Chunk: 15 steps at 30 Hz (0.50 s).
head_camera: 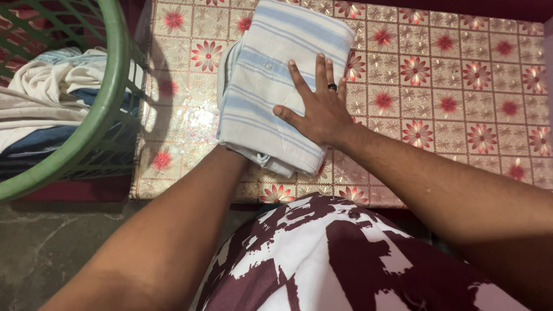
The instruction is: The person folds a striped short-sleeve shirt on a patterned table, aligning the sides and sleeves, then folds it into a compact rectangle. The folded shirt is placed into a green drawer containing other folded clothes.
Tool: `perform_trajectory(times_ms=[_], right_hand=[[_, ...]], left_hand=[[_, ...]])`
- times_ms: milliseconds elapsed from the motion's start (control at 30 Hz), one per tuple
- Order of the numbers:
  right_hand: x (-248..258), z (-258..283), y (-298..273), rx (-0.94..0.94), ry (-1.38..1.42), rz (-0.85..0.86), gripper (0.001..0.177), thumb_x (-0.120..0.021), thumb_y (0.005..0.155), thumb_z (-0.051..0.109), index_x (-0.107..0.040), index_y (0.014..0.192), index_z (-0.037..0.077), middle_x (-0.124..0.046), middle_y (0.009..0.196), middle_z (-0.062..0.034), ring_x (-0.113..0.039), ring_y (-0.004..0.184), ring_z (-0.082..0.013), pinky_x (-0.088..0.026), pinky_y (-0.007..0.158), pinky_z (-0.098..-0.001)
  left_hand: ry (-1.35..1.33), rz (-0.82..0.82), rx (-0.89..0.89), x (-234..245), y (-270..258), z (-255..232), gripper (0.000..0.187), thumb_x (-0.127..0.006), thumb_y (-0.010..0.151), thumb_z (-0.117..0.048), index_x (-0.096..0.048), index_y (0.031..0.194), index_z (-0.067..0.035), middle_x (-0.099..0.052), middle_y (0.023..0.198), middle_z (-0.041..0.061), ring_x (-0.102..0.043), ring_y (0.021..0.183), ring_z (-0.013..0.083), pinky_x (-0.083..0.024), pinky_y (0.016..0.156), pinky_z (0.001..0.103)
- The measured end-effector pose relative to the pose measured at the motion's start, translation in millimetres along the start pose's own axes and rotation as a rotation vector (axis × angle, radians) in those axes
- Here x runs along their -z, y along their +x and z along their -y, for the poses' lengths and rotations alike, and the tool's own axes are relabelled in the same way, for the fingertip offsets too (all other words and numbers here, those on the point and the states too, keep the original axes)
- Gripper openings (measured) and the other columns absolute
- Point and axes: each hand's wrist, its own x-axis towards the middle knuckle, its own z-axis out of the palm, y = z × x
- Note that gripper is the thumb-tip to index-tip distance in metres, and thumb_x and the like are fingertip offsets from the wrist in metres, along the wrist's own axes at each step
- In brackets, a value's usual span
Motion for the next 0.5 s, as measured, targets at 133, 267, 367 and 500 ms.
perform_trajectory(times_ms=[133, 267, 367, 500], right_hand=[[6, 1, 3, -0.012, 0.023, 0.019, 0.104, -0.029, 0.087, 0.088, 0.0, 0.167, 0.03, 0.013, 0.166, -0.0345, 0.012, 0.155, -0.0518, -0.003, 0.116, -0.0797], [8, 7, 4, -0.054, 0.004, 0.046, 0.107, -0.033, 0.085, 0.09, 0.0, 0.167, 0.03, 0.013, 0.166, -0.034, 0.011, 0.155, -0.0513, -0.007, 0.115, -0.0807], [10, 15, 3, -0.103, -0.012, 0.062, 0.117, -0.038, 0.078, 0.095, 0.002, 0.166, 0.029, 0.015, 0.166, -0.0333, 0.011, 0.155, -0.0505, -0.009, 0.114, -0.0806], [13, 26, 3, -0.137, -0.067, 0.098, 0.129, -0.042, 0.072, 0.099, 0.007, 0.166, 0.026, 0.019, 0.165, -0.0346, 0.012, 0.152, -0.0535, -0.008, 0.113, -0.082]], left_hand=[[-0.011, -0.023, -0.007, -7, -2, -1, 0.088, -0.037, 0.087, -0.07, -0.039, 0.149, -0.008, -0.048, 0.148, 0.022, -0.048, 0.136, 0.0417, -0.044, 0.108, 0.057], [-0.023, 0.049, 0.093, -8, -20, -23, 0.089, -0.038, 0.086, -0.072, -0.039, 0.149, -0.009, -0.047, 0.149, 0.022, -0.047, 0.137, 0.0421, -0.043, 0.109, 0.058], [0.084, 0.05, 0.108, -5, -42, -40, 0.087, -0.047, 0.085, -0.068, -0.045, 0.147, -0.006, -0.052, 0.147, 0.023, -0.054, 0.133, 0.0406, -0.049, 0.106, 0.056], [0.679, -0.345, -0.021, -4, -62, -43, 0.064, -0.075, 0.084, -0.037, -0.062, 0.133, 0.003, -0.067, 0.136, 0.029, -0.071, 0.113, 0.0373, -0.061, 0.092, 0.047]])
